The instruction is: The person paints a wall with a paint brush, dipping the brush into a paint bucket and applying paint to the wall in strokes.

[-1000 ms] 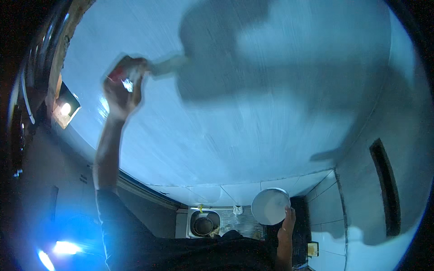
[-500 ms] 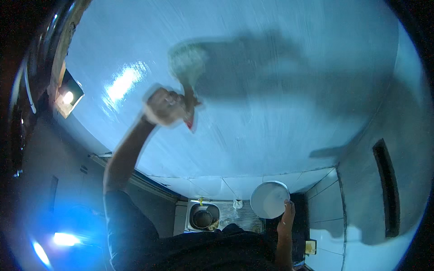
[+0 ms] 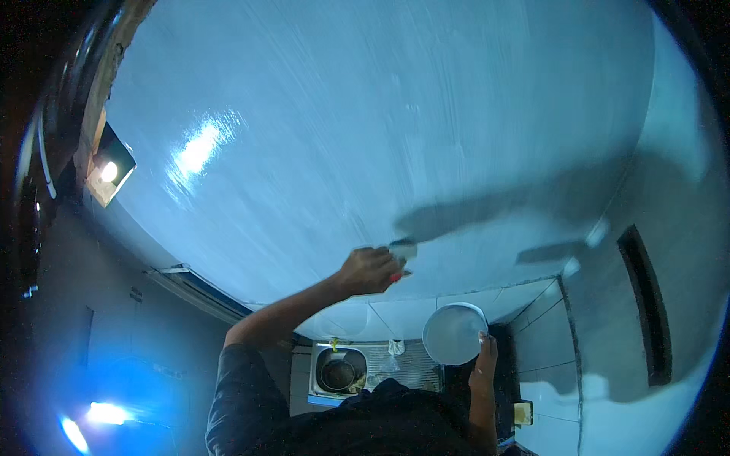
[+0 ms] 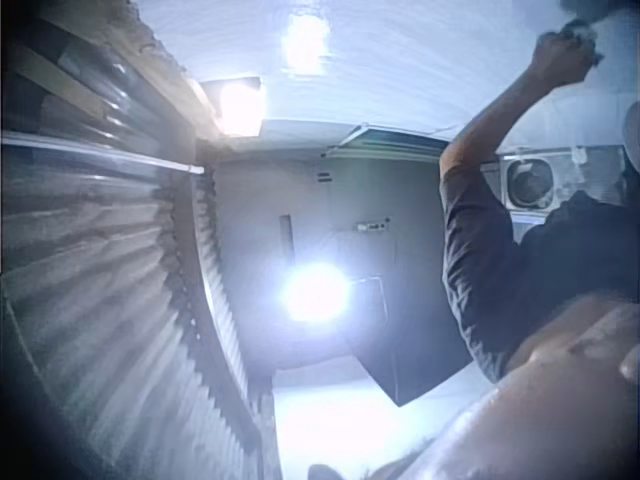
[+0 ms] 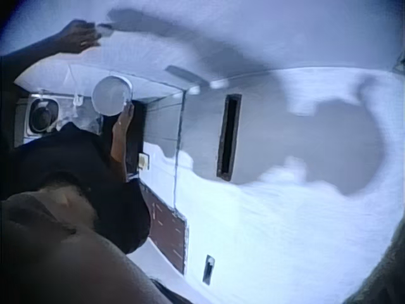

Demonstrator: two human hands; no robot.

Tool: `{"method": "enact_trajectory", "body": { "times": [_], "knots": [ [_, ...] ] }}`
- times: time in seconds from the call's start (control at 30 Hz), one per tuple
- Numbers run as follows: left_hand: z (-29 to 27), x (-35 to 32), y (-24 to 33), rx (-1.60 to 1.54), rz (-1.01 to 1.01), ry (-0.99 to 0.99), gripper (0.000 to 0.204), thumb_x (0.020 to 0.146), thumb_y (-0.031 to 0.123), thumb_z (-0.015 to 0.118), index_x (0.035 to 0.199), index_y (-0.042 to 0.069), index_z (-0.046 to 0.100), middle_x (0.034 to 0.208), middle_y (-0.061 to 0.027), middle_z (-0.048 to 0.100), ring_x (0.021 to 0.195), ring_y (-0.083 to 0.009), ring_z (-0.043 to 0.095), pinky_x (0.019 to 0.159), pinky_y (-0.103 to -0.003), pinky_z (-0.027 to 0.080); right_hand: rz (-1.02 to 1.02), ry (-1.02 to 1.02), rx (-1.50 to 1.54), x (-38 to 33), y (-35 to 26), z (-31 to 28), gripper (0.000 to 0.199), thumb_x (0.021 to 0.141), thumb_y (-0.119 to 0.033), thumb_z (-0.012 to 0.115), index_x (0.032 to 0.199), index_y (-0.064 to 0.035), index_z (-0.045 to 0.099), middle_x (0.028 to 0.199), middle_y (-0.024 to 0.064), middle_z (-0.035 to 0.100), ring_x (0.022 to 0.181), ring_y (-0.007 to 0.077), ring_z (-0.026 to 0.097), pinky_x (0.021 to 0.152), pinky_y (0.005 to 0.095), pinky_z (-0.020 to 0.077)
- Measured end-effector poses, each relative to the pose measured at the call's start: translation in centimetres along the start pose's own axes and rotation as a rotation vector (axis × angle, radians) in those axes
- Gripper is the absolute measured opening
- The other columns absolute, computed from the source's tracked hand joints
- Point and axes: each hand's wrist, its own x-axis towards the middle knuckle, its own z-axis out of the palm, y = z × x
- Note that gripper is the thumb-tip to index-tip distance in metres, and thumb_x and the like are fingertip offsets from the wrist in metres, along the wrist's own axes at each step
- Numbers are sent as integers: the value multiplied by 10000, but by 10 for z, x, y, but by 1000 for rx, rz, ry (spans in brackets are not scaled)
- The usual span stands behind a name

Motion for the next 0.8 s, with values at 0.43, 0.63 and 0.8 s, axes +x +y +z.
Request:
{"method": "enact_trajectory", "body": {
  "times": [0.43,0.63,0.8],
  "knots": [
    [-327,257,-62,483,99,671,84,819,49,584,885,-2,597,686,-113,587,574,-154,522,527,-315,416,734,165,561,-10,-16,18,473,719,78,456,1186,6,433,1033,185,502,985,349,489,899,387,372],
    [-340,293,-68,798,361,816,111,803,95,618,897,40,598,712,-170,599,636,-308,609,556,-367,462,822,265,666,-12,-17,21,331,786,-146,514,1087,-11,488,965,127,477,932,273,459,865,370,363],
    [-223,218,-81,934,756,458,106,709,174,686,791,173,618,857,25,623,739,-83,623,532,-262,524,726,175,550,-5,-23,20,403,867,-375,560,1072,-31,520,1012,73,472,1002,216,439,923,381,322]
  ]
}}
